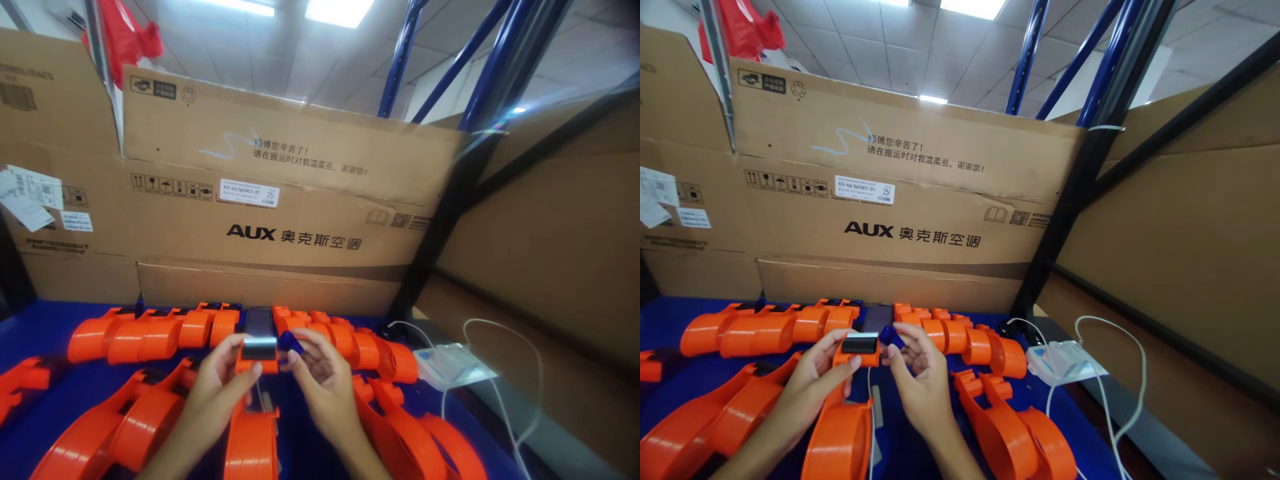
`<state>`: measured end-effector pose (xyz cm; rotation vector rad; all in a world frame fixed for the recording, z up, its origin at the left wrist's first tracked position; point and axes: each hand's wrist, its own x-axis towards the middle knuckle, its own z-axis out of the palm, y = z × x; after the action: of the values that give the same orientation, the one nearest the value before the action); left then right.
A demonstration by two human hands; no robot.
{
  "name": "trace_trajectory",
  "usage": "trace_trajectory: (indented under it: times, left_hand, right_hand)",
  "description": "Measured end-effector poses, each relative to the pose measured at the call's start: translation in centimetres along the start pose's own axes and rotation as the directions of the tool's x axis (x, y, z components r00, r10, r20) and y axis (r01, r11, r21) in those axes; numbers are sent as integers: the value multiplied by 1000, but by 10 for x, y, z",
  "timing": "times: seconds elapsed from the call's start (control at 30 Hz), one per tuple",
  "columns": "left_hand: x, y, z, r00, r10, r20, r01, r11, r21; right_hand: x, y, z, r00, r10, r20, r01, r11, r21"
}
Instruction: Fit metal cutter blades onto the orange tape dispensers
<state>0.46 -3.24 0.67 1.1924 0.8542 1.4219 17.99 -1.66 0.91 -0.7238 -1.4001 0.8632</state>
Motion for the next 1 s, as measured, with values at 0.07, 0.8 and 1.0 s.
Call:
trace_trajectory:
  times: [0.07,0.8,1.0]
  left_hand:
    - [-1,1,0,1000,2,-7,-2,1000,-6]
    - [3,-2,-5,998,3,-56,-2,1000,10]
    - [5,-3,-7,999,-21,-45,21,1000,4]
  right_hand:
    - [-2,-1,1,1000,7,18,-6,999,-44]
    - [-8,-8,3,929,-330,169,368,764,-531]
    - [-4,-8,-3,898,-362,251,441,718,-539]
